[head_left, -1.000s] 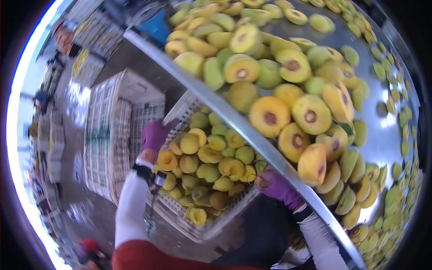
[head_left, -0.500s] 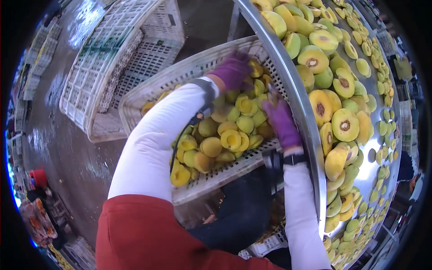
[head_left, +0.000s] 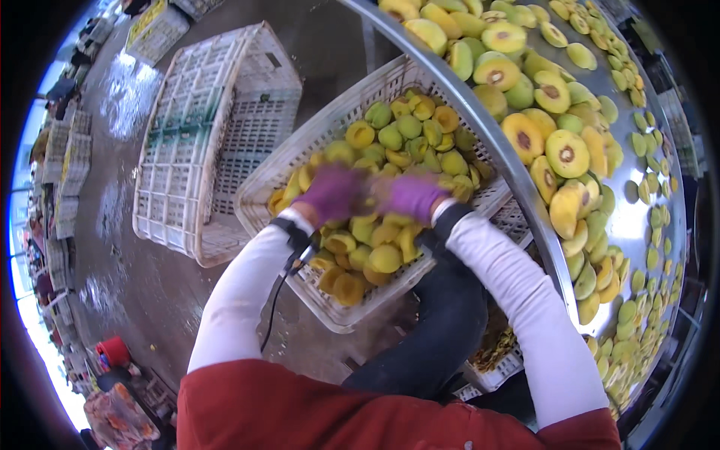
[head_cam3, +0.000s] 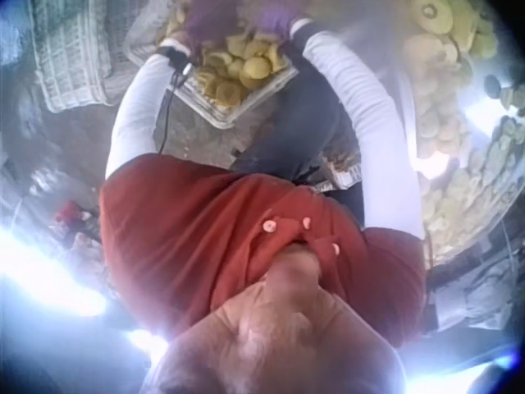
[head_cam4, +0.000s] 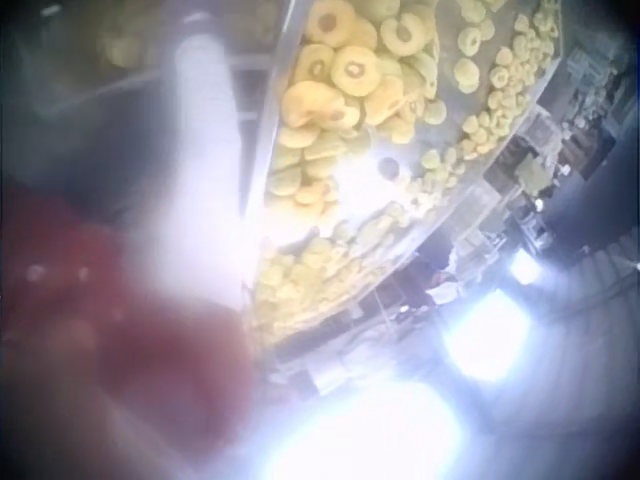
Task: The person removes pits from fruit halves using a tool, places the fruit into a crate, and discards the pits into a bin. They then lift and stack crates of fruit and push a cart across the floor.
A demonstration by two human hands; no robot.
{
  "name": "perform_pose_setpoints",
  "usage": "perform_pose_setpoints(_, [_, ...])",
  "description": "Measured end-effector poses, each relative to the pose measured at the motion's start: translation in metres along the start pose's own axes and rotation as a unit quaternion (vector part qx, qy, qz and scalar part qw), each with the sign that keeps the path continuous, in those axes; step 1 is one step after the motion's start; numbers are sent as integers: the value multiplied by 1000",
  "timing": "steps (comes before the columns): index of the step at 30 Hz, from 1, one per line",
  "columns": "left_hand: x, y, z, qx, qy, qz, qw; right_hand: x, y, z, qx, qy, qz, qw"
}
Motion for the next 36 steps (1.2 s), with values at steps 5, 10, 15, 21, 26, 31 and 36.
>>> perform_pose_setpoints(5, [-105,13,10,116,-32,48,992,-39,42,129,-245,-4,93,965])
perform_pose_setpoints(10, [-103,28,32,87,-55,87,991,-43,88,166,-394,-63,104,911])
perform_pose_setpoints(15, [-74,36,34,150,-3,95,984,-24,111,160,-201,-151,234,939])
perform_pose_setpoints(21, [-42,-41,-1,20,40,-220,974,-148,-84,183,63,-229,-128,963])
perform_pose_setpoints(26, [-18,29,-70,-8,-13,180,984,-211,-99,98,206,-62,-373,903])
perform_pose_setpoints(31, [-122,78,-41,46,45,188,980,-308,-140,67,206,88,-234,946])
perform_pose_setpoints(36, [-120,101,-5,74,39,139,987,-428,-128,90,-6,182,-243,953])
Point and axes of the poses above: each hand's wrist, its own x-axis towards the middle knuckle, its own y-axis out of the palm, z = x × y, the point moved 6 cm from there along x, towards the middle knuckle, and after that the axes turned 13 degrees about -x, right-handed, at the moved point
